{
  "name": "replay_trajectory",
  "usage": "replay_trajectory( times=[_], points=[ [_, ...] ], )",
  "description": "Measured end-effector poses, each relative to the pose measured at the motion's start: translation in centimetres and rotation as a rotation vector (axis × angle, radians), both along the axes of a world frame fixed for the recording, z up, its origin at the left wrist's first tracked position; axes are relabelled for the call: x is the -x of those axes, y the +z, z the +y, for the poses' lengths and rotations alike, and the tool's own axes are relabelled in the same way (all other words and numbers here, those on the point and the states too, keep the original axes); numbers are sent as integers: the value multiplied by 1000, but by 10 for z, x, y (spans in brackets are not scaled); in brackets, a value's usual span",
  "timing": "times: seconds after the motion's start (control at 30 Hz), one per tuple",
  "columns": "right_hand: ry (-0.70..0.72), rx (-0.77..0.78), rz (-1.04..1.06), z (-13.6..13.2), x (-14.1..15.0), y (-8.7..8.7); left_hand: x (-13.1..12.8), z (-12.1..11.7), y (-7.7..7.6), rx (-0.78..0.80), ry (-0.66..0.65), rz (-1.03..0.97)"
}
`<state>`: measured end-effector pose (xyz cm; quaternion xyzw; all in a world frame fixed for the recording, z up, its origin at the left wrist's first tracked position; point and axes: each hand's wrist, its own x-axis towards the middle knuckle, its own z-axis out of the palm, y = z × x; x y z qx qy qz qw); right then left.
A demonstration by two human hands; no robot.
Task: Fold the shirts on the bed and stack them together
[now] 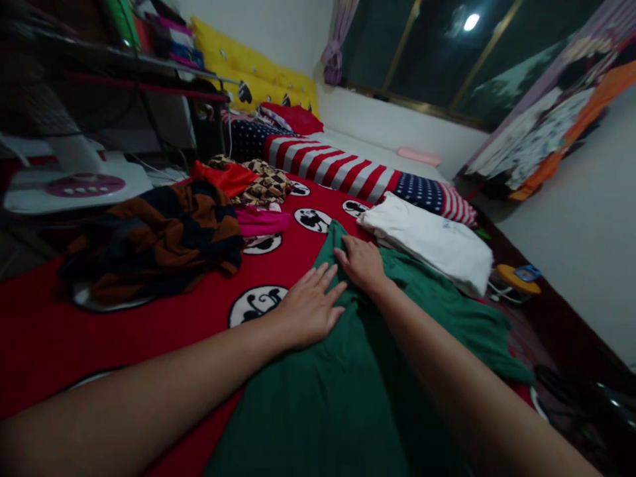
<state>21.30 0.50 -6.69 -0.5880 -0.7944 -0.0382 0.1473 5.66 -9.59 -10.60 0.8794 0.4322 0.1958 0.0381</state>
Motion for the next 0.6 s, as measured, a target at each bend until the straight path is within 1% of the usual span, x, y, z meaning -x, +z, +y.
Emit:
replay_trajectory(
  times=[0.07,0.1,0.17,0.23,0.33,0.47,0.53,0.6],
  points=[
    [20,126,18,-19,-13,-4,0,0,1,13,-2,18],
    [35,151,56,-28,-18,-4,1,1,2,19,-1,29],
    [82,97,146,-50,-25,2,1,0,3,21,-3,45],
    [158,10,203,-79,-27,11,2,-1,5,8,-10,55],
    [295,-10,209,-137,-24,18,2,-1,4,-8,-17,65],
    [420,70,207,-213,-14,11,3,0,3,-10,-16,80],
    [473,137,217,-241,-6,7,4,1,8,-7,-17,90],
    [506,180,224,-262,2,4,5,-2,16,28,-9,108]
  ],
)
